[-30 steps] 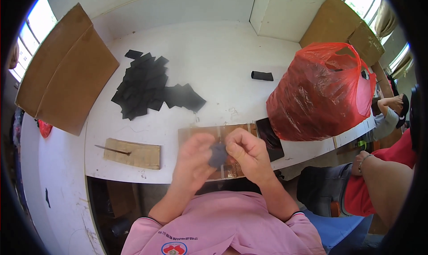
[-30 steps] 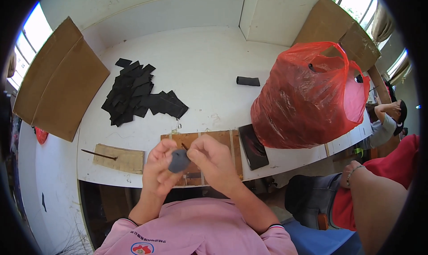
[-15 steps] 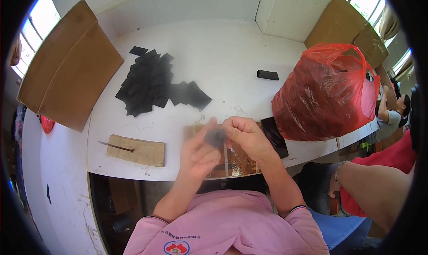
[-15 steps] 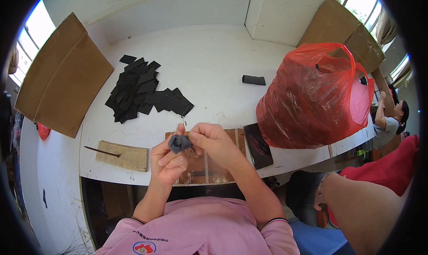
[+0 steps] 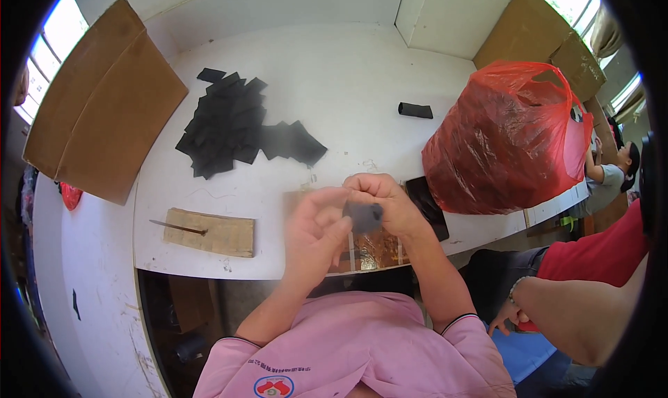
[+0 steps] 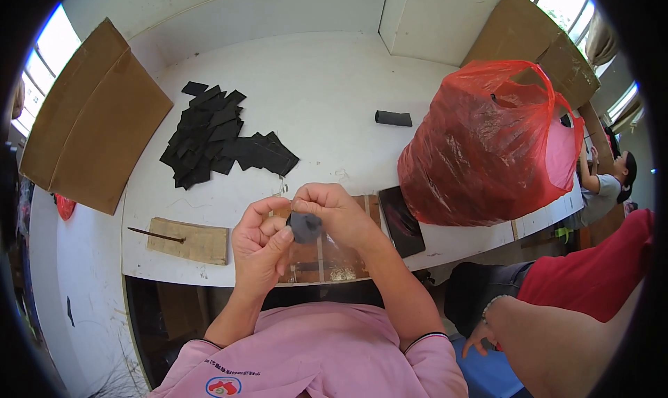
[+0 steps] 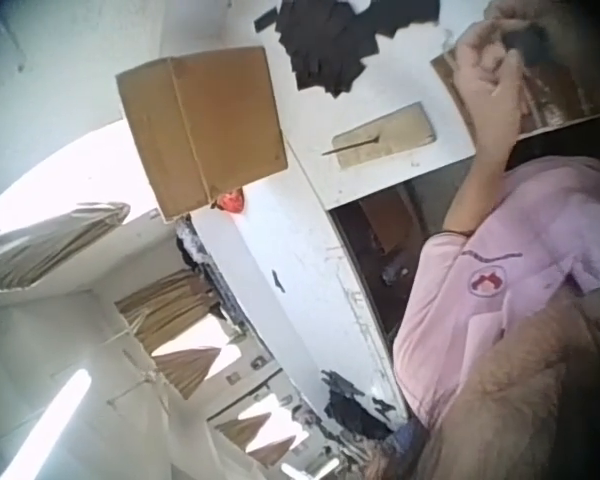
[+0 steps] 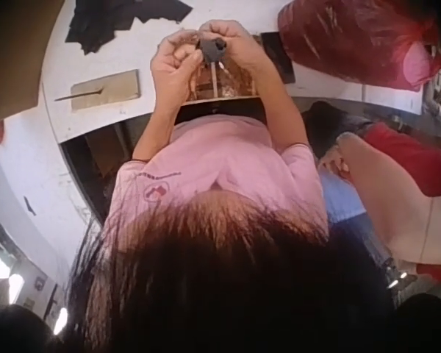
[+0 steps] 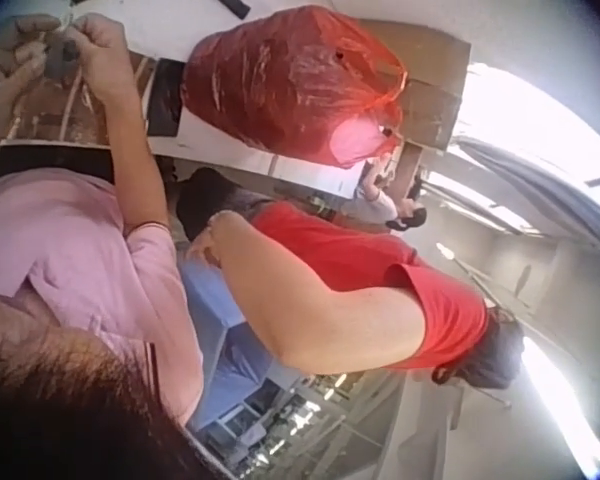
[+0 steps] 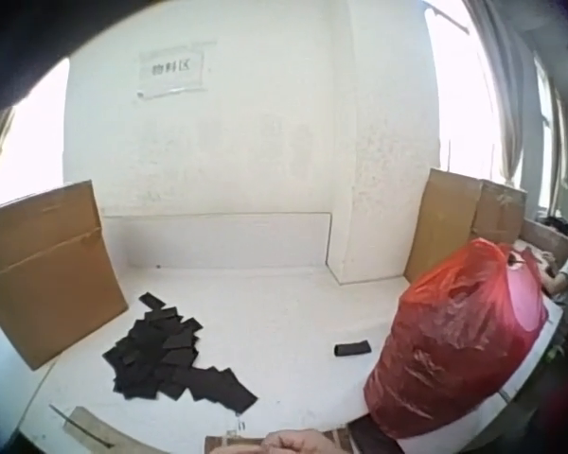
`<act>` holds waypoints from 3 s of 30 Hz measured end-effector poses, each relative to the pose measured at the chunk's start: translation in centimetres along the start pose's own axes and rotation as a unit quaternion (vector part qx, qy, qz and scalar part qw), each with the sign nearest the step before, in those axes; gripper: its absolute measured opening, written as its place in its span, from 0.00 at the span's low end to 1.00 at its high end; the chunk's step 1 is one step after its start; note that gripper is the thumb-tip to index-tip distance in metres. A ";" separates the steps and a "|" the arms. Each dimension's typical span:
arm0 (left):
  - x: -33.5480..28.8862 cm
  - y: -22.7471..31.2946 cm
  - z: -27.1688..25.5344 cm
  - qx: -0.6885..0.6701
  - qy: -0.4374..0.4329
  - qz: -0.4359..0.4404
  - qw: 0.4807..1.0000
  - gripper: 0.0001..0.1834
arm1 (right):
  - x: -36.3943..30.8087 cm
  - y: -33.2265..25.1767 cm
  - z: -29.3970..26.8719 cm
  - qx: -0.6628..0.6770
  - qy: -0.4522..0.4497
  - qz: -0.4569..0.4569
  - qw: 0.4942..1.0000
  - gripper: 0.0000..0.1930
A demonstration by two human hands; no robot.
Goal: Sorting and inspecting small black rectangular manufacturing components on a work table.
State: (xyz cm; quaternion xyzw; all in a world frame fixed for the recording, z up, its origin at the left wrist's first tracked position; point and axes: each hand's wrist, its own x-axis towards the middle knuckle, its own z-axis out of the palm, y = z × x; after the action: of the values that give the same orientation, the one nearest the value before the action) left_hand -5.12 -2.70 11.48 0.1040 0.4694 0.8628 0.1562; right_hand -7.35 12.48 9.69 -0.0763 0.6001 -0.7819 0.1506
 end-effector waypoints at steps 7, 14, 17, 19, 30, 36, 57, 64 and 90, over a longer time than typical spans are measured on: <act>0.3 -3.5 -4.1 -0.287 0.003 -0.141 0.947 0.14 | -1.2 2.8 0.5 0.021 0.060 -0.007 0.998 0.09; 0.4 -3.4 -3.3 -0.369 -0.001 -0.157 0.916 0.14 | -0.2 3.0 -0.8 0.029 -0.007 -0.026 0.999 0.09; 0.2 -3.1 -3.3 -0.138 0.044 -0.133 0.980 0.15 | -0.6 3.9 -0.7 0.065 0.014 -0.004 0.998 0.09; 0.1 -2.5 -2.5 0.006 0.078 -0.105 0.991 0.16 | -1.0 4.0 -0.6 0.057 0.034 -0.012 0.998 0.09; 0.4 -1.1 -1.5 0.151 0.023 0.165 0.974 0.04 | -3.1 -4.1 1.4 -0.449 0.055 -0.197 0.870 0.14; 0.3 -2.5 -2.9 0.069 0.072 0.123 0.987 0.04 | -1.8 -1.1 1.0 -0.612 0.060 -0.242 0.750 0.13; 1.8 -0.5 -0.9 0.146 -0.077 0.077 0.983 0.09 | -2.1 0.9 0.6 -0.458 0.071 -0.262 0.847 0.09; 2.2 -1.4 -1.2 0.262 -0.085 0.068 0.959 0.08 | -2.1 4.1 -0.1 -0.446 0.095 -0.233 0.859 0.08; 1.8 -1.1 -0.5 0.111 -0.043 0.133 0.984 0.09 | -2.4 2.6 0.7 -0.484 0.117 -0.213 0.841 0.09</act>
State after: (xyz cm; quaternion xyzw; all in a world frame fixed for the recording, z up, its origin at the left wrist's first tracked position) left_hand -6.79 -1.93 10.35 0.2187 0.5374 0.8131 0.0476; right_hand -4.51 12.02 7.48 -0.1731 0.8841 -0.4082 -0.1474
